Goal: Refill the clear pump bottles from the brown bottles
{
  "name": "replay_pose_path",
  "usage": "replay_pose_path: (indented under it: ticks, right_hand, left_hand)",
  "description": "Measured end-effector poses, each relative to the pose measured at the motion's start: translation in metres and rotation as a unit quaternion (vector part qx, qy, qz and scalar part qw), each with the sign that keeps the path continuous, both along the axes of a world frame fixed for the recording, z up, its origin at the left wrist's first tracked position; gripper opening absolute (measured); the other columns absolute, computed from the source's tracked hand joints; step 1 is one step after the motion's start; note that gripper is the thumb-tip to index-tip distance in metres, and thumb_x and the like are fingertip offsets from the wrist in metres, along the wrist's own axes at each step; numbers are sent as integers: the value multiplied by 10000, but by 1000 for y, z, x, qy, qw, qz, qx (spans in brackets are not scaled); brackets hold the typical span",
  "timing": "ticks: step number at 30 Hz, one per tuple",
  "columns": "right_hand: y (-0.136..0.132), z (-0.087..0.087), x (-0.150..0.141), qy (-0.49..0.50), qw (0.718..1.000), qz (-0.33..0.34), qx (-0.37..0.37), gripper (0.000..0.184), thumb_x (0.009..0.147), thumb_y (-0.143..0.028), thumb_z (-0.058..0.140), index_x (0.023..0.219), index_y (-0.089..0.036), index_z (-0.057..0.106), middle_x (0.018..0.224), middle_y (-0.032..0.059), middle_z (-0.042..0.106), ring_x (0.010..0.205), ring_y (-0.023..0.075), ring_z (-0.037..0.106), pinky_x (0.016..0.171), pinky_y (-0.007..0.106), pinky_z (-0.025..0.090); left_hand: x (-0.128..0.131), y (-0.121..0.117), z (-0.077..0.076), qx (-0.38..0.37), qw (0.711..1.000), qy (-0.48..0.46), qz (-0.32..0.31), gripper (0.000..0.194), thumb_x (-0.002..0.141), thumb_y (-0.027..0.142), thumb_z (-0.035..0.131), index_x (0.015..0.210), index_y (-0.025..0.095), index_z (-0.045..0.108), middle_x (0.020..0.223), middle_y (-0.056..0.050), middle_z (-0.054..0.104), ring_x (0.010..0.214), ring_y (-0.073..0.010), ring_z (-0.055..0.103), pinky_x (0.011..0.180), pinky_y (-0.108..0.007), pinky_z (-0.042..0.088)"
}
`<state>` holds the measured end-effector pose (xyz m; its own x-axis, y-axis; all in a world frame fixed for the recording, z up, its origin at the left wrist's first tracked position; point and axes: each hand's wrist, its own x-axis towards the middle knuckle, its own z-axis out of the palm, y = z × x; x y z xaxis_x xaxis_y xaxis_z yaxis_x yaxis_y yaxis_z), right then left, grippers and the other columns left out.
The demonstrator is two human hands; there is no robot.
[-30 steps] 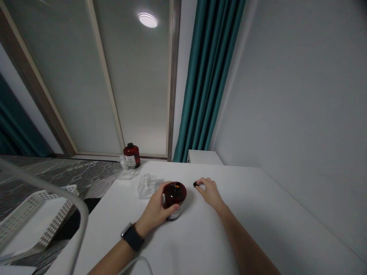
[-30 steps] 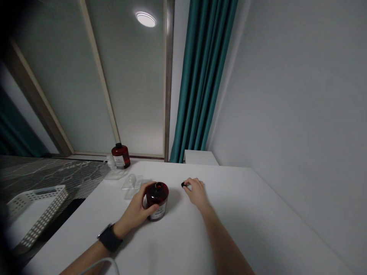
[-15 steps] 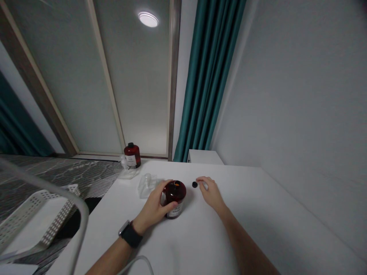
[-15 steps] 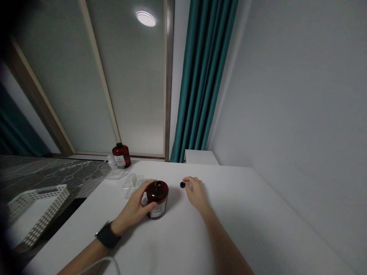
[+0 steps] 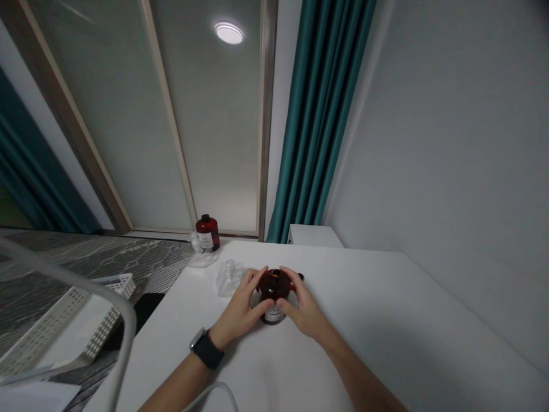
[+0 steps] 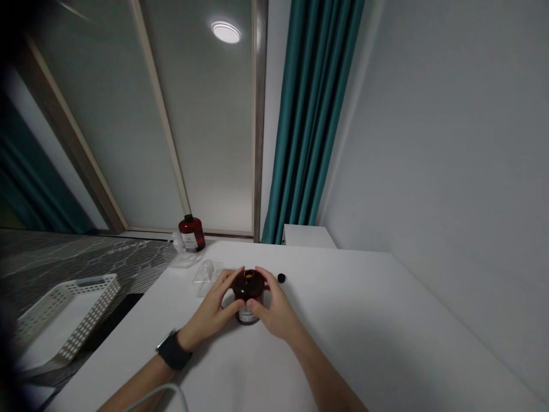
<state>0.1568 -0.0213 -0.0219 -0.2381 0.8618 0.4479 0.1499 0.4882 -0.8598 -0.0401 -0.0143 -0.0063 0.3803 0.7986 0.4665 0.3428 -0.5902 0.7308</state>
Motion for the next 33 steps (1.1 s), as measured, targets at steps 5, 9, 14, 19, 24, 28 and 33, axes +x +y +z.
replay_pose_path:
  ticks: [5,9,14,19,24,28,33]
  right_hand:
    - [2,2,-1,-1,1000,-22,-20,644,823,-293,693,1406,-245,422,1405,104,542,1284,263,519,1121,484,374]
    - [5,1,1,5,998,-57,-11,617,801,-259,698,1371,-240,461,1373,98,564,1255,262,538,1108,478,390]
    - [15,-2,13,5,994,-106,-8,587,794,-258,687,1344,-245,483,1327,88,584,1211,262,561,1085,488,409]
    - [27,-6,27,8,991,-130,-3,570,806,-287,676,1339,-246,478,1345,97,570,1203,265,564,1080,498,415]
    - [34,-8,35,21,991,-134,-10,572,825,-286,657,1357,-243,451,1335,104,570,1159,260,586,1055,513,439]
    - [36,-10,38,10,991,-136,-7,574,838,-295,646,1369,-245,433,1364,107,544,1192,262,564,1070,520,421]
    - [37,-10,38,5,988,-152,1,577,842,-307,640,1377,-249,432,1381,105,537,1238,266,539,1101,525,383]
  left_hand:
    - [-3,-1,-1,44,999,16,16,519,940,281,539,1446,251,426,1227,-103,573,1103,-258,563,967,-434,487]
    - [-18,-2,5,185,975,-8,122,298,956,230,454,1233,224,561,1068,-89,602,994,-245,581,874,-403,506]
    - [-45,15,11,246,910,-50,330,294,896,332,537,1159,202,535,1115,-104,556,1063,-283,539,888,-440,489]
    - [-58,38,0,100,956,-16,274,473,872,440,581,1260,186,485,1178,-111,551,1114,-290,554,938,-472,490]
    - [-58,46,-17,35,971,24,234,512,828,420,670,1257,189,515,1252,-117,538,1253,-311,494,1086,-537,389]
    - [-62,48,-21,-8,973,-2,231,483,800,388,716,1205,178,557,1195,-129,570,1171,-306,567,1039,-561,435]
    - [-77,48,-17,-85,985,-6,151,598,724,352,781,1245,174,549,1211,-142,606,1118,-304,623,996,-550,477]
